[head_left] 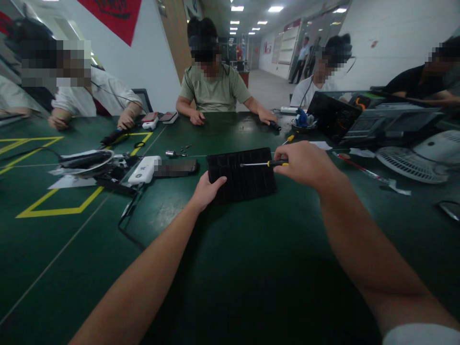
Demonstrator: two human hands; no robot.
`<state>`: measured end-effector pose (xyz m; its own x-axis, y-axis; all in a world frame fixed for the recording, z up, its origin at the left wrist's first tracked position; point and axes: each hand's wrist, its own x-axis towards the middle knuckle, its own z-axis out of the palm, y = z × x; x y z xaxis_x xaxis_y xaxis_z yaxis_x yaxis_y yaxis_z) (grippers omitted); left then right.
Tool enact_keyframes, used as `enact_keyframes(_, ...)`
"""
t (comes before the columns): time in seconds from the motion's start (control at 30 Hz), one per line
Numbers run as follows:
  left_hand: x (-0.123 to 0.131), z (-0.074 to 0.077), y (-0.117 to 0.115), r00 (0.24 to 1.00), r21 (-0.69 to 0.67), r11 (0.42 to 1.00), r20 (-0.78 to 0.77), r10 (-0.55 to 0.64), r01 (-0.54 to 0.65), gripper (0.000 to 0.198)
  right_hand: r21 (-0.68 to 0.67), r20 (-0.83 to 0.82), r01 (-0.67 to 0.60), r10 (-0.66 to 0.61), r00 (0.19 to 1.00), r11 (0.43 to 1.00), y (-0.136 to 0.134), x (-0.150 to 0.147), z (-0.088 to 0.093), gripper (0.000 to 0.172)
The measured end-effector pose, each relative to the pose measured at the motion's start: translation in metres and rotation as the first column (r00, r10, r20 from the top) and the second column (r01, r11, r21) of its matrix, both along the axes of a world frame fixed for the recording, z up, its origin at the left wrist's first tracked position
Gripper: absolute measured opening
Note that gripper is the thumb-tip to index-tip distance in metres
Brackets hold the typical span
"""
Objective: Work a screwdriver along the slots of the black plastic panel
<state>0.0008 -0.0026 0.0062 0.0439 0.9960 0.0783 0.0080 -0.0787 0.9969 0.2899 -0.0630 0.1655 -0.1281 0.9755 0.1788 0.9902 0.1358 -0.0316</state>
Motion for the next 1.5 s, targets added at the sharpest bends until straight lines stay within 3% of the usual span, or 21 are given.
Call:
enact_keyframes(0.37,-0.0003,0.0024,-0.0008,1.0,-0.015,1.0,-0.004,0.008,-0.008,0.047,-0.037,-0.006,0.018,-0.018,1.0,0.999,-0.0001,-0.0013,-0.0004,0.032)
enact_keyframes(0.77,-0.0011,-0.0015,0.0012,1.0,-0.003,1.0,-0.01,0.001,-0.001,0.048,0.009,-0.033,0.04,-0.04,0.999,0.999,0.0013,-0.0019,-0.0021,0.019)
enact_keyframes(1.23,0.0003,0.0026,-0.0021,1.0,-0.003,1.0,0.006,0.004,-0.004,0.046,-0.077,0.016,0.071,-0.07,0.997,0.995,0.0014,-0.0039,0.0003,0.049)
enact_keyframes(1.5,0.0009,0.0041,-0.0018,1.0,0.002,1.0,-0.019,0.018,-0.017,0.048,-0.1,0.02,0.081,-0.08,0.997,0.992,0.0019,-0.0019,-0.0024,0.038)
